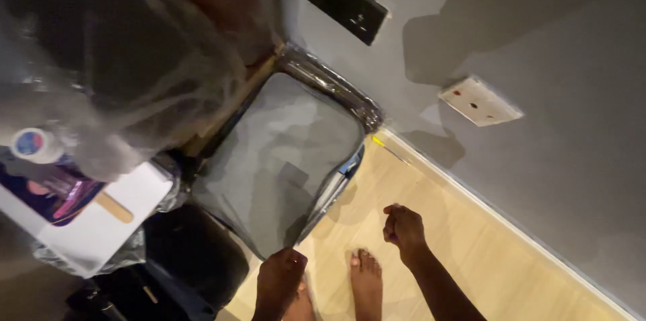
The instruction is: Organize some items and then sweep the floor of a bedroom.
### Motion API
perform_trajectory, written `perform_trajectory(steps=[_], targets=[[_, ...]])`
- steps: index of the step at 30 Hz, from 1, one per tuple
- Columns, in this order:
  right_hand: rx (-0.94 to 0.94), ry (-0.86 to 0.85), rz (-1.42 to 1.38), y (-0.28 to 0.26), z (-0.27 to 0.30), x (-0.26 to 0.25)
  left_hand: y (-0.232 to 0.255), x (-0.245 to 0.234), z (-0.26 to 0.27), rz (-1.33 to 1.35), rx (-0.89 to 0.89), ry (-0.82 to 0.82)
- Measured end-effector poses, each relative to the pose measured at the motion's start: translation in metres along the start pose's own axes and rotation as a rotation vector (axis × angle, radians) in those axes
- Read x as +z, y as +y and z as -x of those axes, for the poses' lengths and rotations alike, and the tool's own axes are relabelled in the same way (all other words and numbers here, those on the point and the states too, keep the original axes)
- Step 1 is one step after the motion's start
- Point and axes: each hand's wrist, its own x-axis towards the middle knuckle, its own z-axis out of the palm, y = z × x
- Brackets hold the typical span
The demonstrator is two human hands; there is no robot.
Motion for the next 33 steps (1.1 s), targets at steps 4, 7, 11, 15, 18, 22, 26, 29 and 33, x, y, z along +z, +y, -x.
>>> perform_trajectory(steps=[4,7,11,15,18,22,26,29,33], targets=[[0.062,0.107,0.027,-0.028,0.009,0.009,-0.023,0.037,-0.035,-0.228,0.388,0.149],[0.048,0.104,0.081,-0.044,0.016,0.016,-0.008,0.06,-0.04,-0.089,0.296,0.051],[0.074,0.077,0.11,-0.045,0.007,0.009,0.002,0.089,-0.05,0.177,0.228,0.027],[0.046,0.043,0.256,-0.033,-0.012,-0.001,0.005,0.107,-0.058,0.198,0.233,0.056],[-0.034,0.059,0.346,-0.015,-0.045,-0.015,0.002,0.114,-0.064,0.284,0.264,0.07],[-0.545,0.19,0.998,0.01,-0.101,-0.038,-0.017,0.12,-0.079,0.244,0.27,0.041],[-0.606,0.149,1.251,-0.024,-0.118,-0.028,-0.042,0.137,-0.095,0.412,0.274,0.029],[-0.464,0.14,1.272,-0.043,-0.119,-0.011,-0.045,0.141,-0.091,0.372,0.228,0.015],[-0.464,0.064,1.244,-0.034,-0.18,-0.014,-0.032,0.14,-0.096,0.278,0.267,-0.013]])
